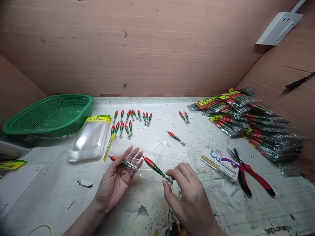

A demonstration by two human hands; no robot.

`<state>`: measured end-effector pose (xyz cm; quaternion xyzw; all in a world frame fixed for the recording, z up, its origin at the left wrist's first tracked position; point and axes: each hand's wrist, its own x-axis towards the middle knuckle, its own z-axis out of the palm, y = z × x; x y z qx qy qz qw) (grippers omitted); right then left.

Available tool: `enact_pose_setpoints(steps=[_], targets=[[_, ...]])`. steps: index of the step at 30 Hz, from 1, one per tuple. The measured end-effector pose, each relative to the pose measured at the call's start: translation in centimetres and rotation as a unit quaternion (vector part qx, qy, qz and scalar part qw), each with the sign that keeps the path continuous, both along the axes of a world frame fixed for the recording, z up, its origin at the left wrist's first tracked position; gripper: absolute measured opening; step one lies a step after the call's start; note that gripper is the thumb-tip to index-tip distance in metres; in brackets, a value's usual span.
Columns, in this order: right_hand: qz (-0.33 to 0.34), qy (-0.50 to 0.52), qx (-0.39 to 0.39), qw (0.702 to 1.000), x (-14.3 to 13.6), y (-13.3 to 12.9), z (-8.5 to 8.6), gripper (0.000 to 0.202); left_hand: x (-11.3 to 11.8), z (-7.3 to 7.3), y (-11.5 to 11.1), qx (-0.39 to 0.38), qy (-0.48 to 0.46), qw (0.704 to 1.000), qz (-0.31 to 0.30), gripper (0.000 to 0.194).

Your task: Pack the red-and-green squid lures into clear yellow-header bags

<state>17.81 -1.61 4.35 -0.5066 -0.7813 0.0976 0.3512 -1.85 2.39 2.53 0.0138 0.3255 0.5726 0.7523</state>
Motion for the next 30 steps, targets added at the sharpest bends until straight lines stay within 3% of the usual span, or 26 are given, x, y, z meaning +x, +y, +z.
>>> enact_pose_setpoints(steps=[5,13,20,30], targets=[[0.013,-0.027,-0.007,1.0,1.1,-0.2,1.0,0.005,0.1,-0.1,-0.2,0.012,-0.029,0.999,-0.031,0.032],[0.023,-0.021,0.034,0.999,-1.9,0.6,-0.3,0.016,0.9,-0.7,-1.5,0.039,-0.052,0.99,-0.126,0.032],[0.009,-0.006,-0.007,1.0,0.1,-0.6,2.1,0.014,0.3,0.0,-0.6,0.019,-0.034,0.998,-0.056,0.034],[0.024,-0.06,-0.011,0.998,2.2,-1.4,3.6,0.012,0.4,0.1,-0.8,0.021,-0.046,0.997,-0.058,0.032]])
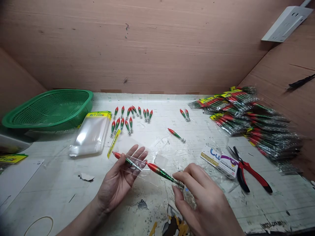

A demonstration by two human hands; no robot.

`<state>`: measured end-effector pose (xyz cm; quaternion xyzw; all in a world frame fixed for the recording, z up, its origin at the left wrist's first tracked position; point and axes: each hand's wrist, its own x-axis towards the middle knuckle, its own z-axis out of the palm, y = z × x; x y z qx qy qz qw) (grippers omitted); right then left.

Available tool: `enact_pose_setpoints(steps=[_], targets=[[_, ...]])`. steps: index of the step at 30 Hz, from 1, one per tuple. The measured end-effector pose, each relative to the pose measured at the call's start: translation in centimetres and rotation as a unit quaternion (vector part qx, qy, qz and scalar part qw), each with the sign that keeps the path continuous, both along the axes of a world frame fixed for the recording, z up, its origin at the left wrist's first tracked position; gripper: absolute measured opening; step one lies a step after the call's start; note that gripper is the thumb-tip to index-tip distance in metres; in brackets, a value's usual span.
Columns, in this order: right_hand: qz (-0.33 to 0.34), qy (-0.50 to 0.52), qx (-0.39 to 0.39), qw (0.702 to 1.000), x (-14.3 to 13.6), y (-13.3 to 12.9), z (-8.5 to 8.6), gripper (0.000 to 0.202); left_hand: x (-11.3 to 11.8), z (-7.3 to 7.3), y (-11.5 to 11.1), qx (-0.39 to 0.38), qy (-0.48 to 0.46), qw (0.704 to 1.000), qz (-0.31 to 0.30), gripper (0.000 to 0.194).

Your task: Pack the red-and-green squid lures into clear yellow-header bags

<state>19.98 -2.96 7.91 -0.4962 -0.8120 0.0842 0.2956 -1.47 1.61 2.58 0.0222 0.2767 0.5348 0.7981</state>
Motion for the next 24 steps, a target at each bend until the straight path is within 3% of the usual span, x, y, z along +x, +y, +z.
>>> enact_pose_setpoints(steps=[14,20,24], targets=[[-0.009,-0.019,0.042,0.999,-1.0,0.6,-0.5,0.01,0.0,-0.1,0.0,0.002,0.004,1.0,0.001,0.031],[0.021,-0.033,0.026,0.999,-0.5,0.6,0.2,0.009,0.2,-0.3,-0.3,0.005,0.007,1.0,-0.028,0.03],[0.011,-0.021,0.039,0.999,-1.9,0.7,-0.4,0.011,0.5,-0.8,-0.7,0.029,0.003,0.998,-0.053,0.025]])
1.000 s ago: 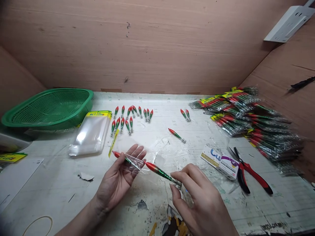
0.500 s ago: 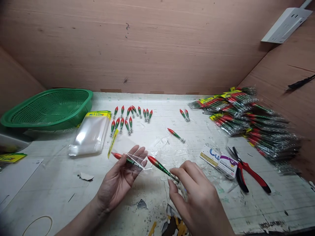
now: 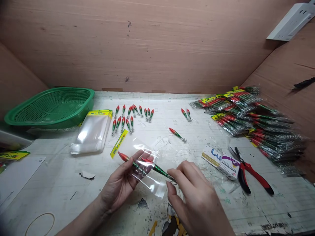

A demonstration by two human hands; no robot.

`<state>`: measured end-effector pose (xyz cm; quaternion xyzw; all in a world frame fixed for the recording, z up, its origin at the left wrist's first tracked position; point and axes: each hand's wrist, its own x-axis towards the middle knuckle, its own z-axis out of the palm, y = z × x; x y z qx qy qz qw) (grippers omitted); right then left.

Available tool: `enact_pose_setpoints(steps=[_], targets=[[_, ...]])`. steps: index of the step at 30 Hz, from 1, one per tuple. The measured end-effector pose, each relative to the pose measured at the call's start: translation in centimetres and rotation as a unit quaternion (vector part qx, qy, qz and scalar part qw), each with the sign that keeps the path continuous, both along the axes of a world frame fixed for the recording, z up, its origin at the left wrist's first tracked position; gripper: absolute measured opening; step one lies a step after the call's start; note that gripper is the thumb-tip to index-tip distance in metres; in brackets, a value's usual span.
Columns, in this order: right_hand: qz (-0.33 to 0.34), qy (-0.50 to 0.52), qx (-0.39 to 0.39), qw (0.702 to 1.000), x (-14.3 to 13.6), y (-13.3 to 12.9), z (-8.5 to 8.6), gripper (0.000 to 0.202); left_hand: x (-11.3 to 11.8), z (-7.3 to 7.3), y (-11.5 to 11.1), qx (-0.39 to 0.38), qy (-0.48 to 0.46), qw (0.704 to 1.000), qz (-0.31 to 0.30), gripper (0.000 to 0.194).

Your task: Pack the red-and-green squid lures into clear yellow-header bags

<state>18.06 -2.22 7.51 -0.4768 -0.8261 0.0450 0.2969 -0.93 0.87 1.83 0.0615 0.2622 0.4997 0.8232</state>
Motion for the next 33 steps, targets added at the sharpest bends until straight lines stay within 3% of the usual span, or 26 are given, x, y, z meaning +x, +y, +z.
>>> enact_pose_setpoints(steps=[3,7,13,17,25,30,33], targets=[[0.007,0.005,0.024,1.0,-1.4,0.2,-0.9,0.016,0.0,-0.2,-0.3,0.018,0.004,1.0,-0.019,0.028],[0.026,0.02,0.021,0.999,-2.3,0.4,-2.0,0.018,-0.2,0.0,-0.2,0.027,0.011,0.999,-0.016,0.05],[-0.005,0.089,0.08,0.993,-2.9,0.9,-3.2,0.021,-0.1,0.1,-0.1,0.026,0.011,0.999,-0.024,0.037],[-0.002,0.134,0.055,0.989,-3.2,1.4,-3.4,0.014,0.1,-0.1,-0.2,0.017,0.015,0.999,-0.024,0.033],[0.068,0.168,-0.004,0.983,-2.6,1.8,-3.7,0.016,0.1,-0.1,-0.1,0.013,0.043,0.999,-0.011,0.031],[0.095,0.145,-0.002,0.985,-1.6,1.3,-3.5,0.02,0.1,-0.1,0.1,-0.019,0.067,0.998,0.0,0.028],[0.029,0.155,0.017,0.987,1.0,2.6,-3.9,0.012,0.0,-0.1,0.2,-0.04,0.063,0.997,0.011,0.026]])
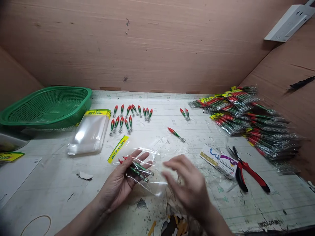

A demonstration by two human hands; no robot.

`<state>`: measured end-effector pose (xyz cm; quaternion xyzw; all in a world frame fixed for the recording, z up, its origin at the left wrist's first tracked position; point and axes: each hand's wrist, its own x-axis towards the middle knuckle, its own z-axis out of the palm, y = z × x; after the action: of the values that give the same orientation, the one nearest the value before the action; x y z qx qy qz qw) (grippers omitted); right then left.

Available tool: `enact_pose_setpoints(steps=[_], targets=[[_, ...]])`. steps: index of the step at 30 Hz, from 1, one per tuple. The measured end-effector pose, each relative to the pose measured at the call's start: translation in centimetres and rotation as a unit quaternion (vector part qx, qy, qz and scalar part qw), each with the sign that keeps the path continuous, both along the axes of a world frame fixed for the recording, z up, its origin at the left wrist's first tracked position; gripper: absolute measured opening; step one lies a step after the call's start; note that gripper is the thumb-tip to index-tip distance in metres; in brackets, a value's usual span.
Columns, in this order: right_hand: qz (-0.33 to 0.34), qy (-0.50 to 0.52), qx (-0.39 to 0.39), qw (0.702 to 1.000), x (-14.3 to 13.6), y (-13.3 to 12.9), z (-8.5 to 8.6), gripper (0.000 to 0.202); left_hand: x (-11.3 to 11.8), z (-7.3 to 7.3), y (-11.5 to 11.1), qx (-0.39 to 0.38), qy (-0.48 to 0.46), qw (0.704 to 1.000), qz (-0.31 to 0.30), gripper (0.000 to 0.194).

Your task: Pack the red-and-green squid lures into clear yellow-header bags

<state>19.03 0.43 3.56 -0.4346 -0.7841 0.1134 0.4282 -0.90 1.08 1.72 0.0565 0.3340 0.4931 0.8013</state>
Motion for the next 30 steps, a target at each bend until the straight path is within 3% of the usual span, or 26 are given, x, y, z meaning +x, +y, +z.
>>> enact_pose_setpoints(steps=[2,4,7,9,12,15,17,20,22,26,30], targets=[[-0.119,-0.02,-0.015,0.993,2.4,2.1,-1.1,0.011,-0.1,0.1,0.0,-0.009,-0.007,1.0,0.002,0.027],[-0.215,-0.085,-0.066,0.971,4.5,4.9,-2.8,0.023,-0.1,0.2,0.0,-0.01,-0.016,1.0,0.001,0.028],[-0.234,-0.138,-0.108,0.956,6.0,8.4,-5.2,0.031,0.0,0.4,0.0,-0.01,-0.026,1.0,0.008,0.03],[-0.223,-0.135,-0.104,0.96,6.1,9.5,-5.7,0.032,0.0,0.5,0.1,-0.015,-0.031,0.999,0.014,0.032],[-0.222,-0.118,-0.102,0.962,6.2,8.5,-4.2,0.034,0.0,0.6,0.2,-0.03,-0.028,0.999,0.02,0.032],[-0.201,-0.067,-0.116,0.97,6.9,5.0,-0.4,0.033,0.0,0.6,0.4,-0.041,-0.026,0.998,0.028,0.032],[-0.15,-0.043,-0.133,0.979,7.4,2.1,2.4,0.029,-0.1,0.5,0.4,-0.043,-0.03,0.998,0.031,0.032],[-0.047,-0.116,-0.092,0.988,7.1,-1.3,5.1,0.026,-0.1,0.5,0.4,-0.034,-0.039,0.998,0.031,0.033],[-0.007,-0.176,-0.042,0.984,6.2,-2.5,5.5,0.023,-0.2,0.4,0.4,-0.021,-0.051,0.998,0.027,0.035],[-0.026,-0.2,0.037,0.979,3.3,-2.6,4.5,0.018,-0.2,0.2,0.2,0.006,-0.078,0.997,0.008,0.037],[-0.041,-0.186,0.034,0.981,0.4,-2.2,3.2,0.017,-0.1,0.2,-0.1,0.019,-0.074,0.997,-0.015,0.038]])
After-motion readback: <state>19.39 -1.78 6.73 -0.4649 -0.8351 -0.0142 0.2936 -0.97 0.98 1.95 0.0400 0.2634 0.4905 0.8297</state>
